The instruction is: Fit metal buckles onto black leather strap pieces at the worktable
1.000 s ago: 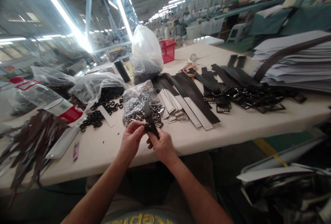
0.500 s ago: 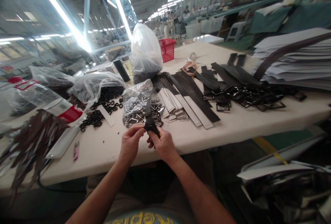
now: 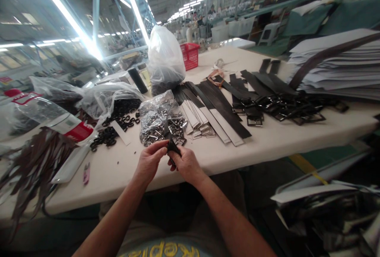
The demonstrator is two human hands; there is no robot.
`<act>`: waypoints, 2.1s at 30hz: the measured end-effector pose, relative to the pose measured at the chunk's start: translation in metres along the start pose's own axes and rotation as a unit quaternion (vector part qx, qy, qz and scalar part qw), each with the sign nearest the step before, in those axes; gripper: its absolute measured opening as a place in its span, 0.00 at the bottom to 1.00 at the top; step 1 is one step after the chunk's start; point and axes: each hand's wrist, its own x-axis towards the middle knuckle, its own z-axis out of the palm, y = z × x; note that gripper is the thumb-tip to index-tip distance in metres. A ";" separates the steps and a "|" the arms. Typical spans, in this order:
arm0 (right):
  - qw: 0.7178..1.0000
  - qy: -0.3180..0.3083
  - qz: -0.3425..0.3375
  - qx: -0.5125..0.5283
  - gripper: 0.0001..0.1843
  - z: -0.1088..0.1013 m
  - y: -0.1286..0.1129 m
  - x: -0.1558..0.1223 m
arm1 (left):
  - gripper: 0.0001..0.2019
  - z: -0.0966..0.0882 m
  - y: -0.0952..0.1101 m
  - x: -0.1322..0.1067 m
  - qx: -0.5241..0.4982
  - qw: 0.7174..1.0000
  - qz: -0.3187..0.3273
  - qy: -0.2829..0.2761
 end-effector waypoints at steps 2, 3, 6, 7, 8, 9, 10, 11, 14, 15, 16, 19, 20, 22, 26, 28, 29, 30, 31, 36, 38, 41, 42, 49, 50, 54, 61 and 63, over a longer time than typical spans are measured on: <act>1.000 -0.006 -0.002 -0.007 0.18 -0.001 0.001 0.000 | 0.12 -0.001 0.003 0.000 0.016 1.000 0.012 -0.009; 1.000 -0.008 -0.004 -0.013 0.18 -0.001 0.002 0.000 | 0.11 -0.001 0.004 0.000 0.026 0.999 0.018 -0.012; 0.999 -0.016 -0.012 -0.033 0.16 -0.001 0.004 0.000 | 0.09 -0.001 0.011 0.001 0.055 0.998 0.021 -0.030; 0.999 -0.020 -0.016 -0.040 0.15 -0.001 0.004 -0.001 | 0.08 -0.001 0.013 0.001 0.064 0.997 0.018 -0.040; 0.999 -0.023 -0.019 -0.045 0.14 -0.001 0.003 -0.001 | 0.07 -0.001 0.014 0.001 0.077 0.996 0.021 -0.048; 0.998 -0.026 -0.021 -0.048 0.13 -0.001 0.002 -0.002 | 0.06 -0.001 0.014 0.001 0.095 0.994 0.031 -0.052; 0.998 -0.028 -0.022 -0.048 0.11 -0.001 0.001 -0.003 | 0.05 -0.001 0.014 0.001 0.118 0.991 0.047 -0.051; 0.998 -0.028 -0.021 -0.048 0.10 -0.002 -0.001 -0.004 | 0.04 -0.002 0.013 0.001 0.146 0.986 0.068 -0.045; 0.999 -0.034 -0.018 -0.035 0.09 -0.004 -0.005 -0.006 | 0.01 -0.003 0.009 -0.004 0.225 0.967 0.118 -0.019; 0.999 -0.040 -0.019 -0.027 0.10 -0.005 -0.006 -0.007 | 0.01 -0.003 0.009 -0.006 0.245 0.961 0.129 -0.018; 0.999 -0.043 -0.021 -0.018 0.10 -0.005 -0.005 -0.007 | 0.02 -0.003 0.010 -0.008 0.264 0.954 0.140 -0.026; 0.999 -0.030 -0.034 0.010 0.16 -0.006 0.000 -0.007 | 0.05 -0.002 0.017 -0.012 0.318 0.928 0.176 -0.080; 0.999 -0.023 -0.040 0.015 0.18 -0.006 0.002 -0.007 | 0.06 -0.002 0.019 -0.013 0.333 0.919 0.185 -0.099; 0.998 -0.016 -0.051 0.018 0.19 -0.006 0.006 -0.007 | 0.07 -0.003 0.021 -0.014 0.345 0.912 0.192 -0.116; 0.998 -0.028 -0.050 0.022 0.21 -0.005 0.007 -0.007 | 0.04 -0.001 0.014 -0.014 0.229 0.962 0.122 -0.083; 0.998 -0.028 -0.042 0.027 0.22 -0.005 0.005 -0.008 | 0.06 0.002 0.008 -0.014 0.141 0.985 0.074 -0.064; 0.999 -0.026 -0.038 0.028 0.22 -0.005 0.005 -0.007 | 0.08 0.004 0.006 -0.015 0.108 0.991 0.059 -0.055; 0.999 -0.021 -0.036 0.028 0.22 -0.005 0.005 -0.007 | 0.10 0.006 0.005 -0.016 0.084 0.994 0.052 -0.045; 0.999 -0.016 -0.036 0.028 0.22 -0.005 0.005 -0.007 | 0.12 0.008 0.004 -0.016 0.068 0.996 0.048 -0.033; 0.998 -0.004 -0.053 0.029 0.20 -0.004 0.008 -0.010 | 0.14 0.010 0.007 -0.009 -0.054 0.996 -0.010 0.066; 0.998 -0.011 -0.056 0.020 0.19 -0.004 0.008 -0.012 | 0.16 0.010 0.012 0.000 -0.147 0.983 -0.087 0.070; 0.998 -0.023 -0.056 -0.004 0.18 -0.002 0.008 -0.012 | 0.19 0.013 0.022 0.013 -0.247 0.951 -0.180 0.044; 0.998 -0.024 -0.054 -0.015 0.17 -0.001 0.008 -0.011 | 0.18 0.014 0.025 0.015 -0.269 0.943 -0.191 0.046; 0.997 0.013 -0.038 -0.061 0.15 0.004 0.009 -0.005 | 0.08 0.016 0.020 0.007 -0.271 0.951 -0.150 -0.010; 0.997 0.017 -0.034 -0.064 0.14 0.005 0.009 -0.005 | 0.10 0.016 0.017 0.004 -0.260 0.954 -0.147 -0.030; 0.996 0.029 -0.018 -0.079 0.15 0.007 0.005 -0.003 | 0.15 0.016 0.010 -0.004 -0.240 0.962 -0.120 -0.052; 0.994 0.025 -0.012 -0.106 0.14 0.007 0.005 0.000 | 0.13 0.020 0.002 -0.009 -0.172 0.983 -0.057 -0.017; 0.995 0.010 -0.019 -0.099 0.15 0.005 0.005 -0.001 | 0.14 0.020 0.001 -0.010 -0.151 0.986 -0.068 -0.026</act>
